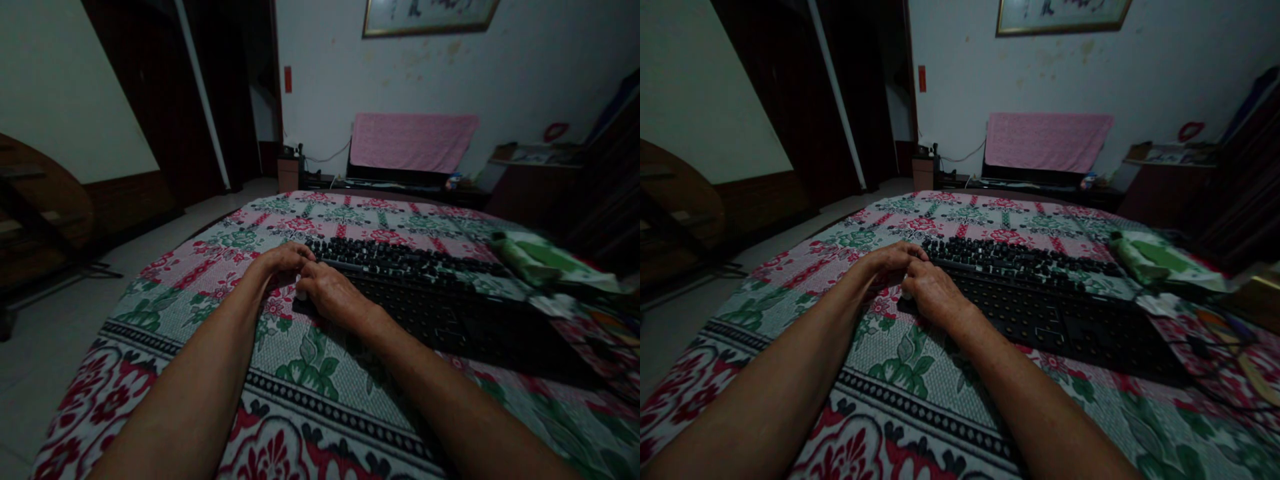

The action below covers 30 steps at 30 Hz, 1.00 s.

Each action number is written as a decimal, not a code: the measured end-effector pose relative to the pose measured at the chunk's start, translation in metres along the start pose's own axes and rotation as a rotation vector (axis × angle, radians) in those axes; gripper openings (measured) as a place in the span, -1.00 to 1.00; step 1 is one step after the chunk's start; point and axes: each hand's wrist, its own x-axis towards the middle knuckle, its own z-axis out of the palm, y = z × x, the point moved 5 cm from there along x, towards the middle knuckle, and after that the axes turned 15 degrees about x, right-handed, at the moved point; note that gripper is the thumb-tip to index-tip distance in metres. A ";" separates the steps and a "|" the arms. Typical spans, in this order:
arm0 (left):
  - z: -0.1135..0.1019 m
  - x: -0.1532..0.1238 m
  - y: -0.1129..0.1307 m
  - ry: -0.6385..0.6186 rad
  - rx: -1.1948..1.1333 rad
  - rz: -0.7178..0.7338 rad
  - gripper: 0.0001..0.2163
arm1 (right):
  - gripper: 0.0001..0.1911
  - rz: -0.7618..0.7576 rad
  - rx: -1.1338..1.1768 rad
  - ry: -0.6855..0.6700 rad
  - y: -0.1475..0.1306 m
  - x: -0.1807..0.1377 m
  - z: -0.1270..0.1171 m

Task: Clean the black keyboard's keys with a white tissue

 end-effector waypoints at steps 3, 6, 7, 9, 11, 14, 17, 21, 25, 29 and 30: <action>0.002 -0.002 0.003 -0.002 -0.013 0.009 -0.82 | -0.78 0.048 -0.068 0.002 0.004 -0.003 -0.005; 0.001 -0.003 0.006 0.005 0.067 0.014 -0.83 | -0.76 0.080 -0.097 0.051 0.008 -0.006 -0.010; 0.000 -0.003 0.007 0.003 0.082 0.012 -0.83 | -0.75 0.078 -0.095 0.058 0.007 -0.007 -0.010; 0.000 -0.004 0.007 0.000 0.072 0.006 -0.83 | -0.73 0.057 -0.088 0.041 0.005 -0.006 -0.007; 0.001 -0.004 0.006 0.002 0.034 0.000 -0.82 | -0.72 0.046 -0.092 0.003 0.002 -0.005 -0.003; 0.001 -0.003 0.005 0.011 0.027 -0.006 -0.83 | -0.74 0.085 -0.110 -0.049 0.004 -0.005 -0.003; 0.000 -0.002 0.005 0.001 0.068 -0.006 -0.83 | -0.72 0.171 -0.116 0.021 0.015 -0.008 -0.016; -0.001 -0.001 0.007 -0.006 0.114 0.004 -0.84 | -0.75 0.235 -0.096 0.131 0.029 -0.013 -0.032; -0.002 -0.002 0.006 0.007 0.137 -0.023 -0.82 | -0.78 0.182 -0.050 0.083 0.024 -0.011 -0.024; -0.001 -0.001 0.005 -0.002 0.107 0.009 -0.81 | -0.78 0.111 -0.053 0.005 0.009 -0.006 -0.008; 0.000 -0.001 0.005 -0.005 0.109 0.020 -0.82 | -0.77 0.110 -0.066 -0.011 0.007 -0.006 -0.006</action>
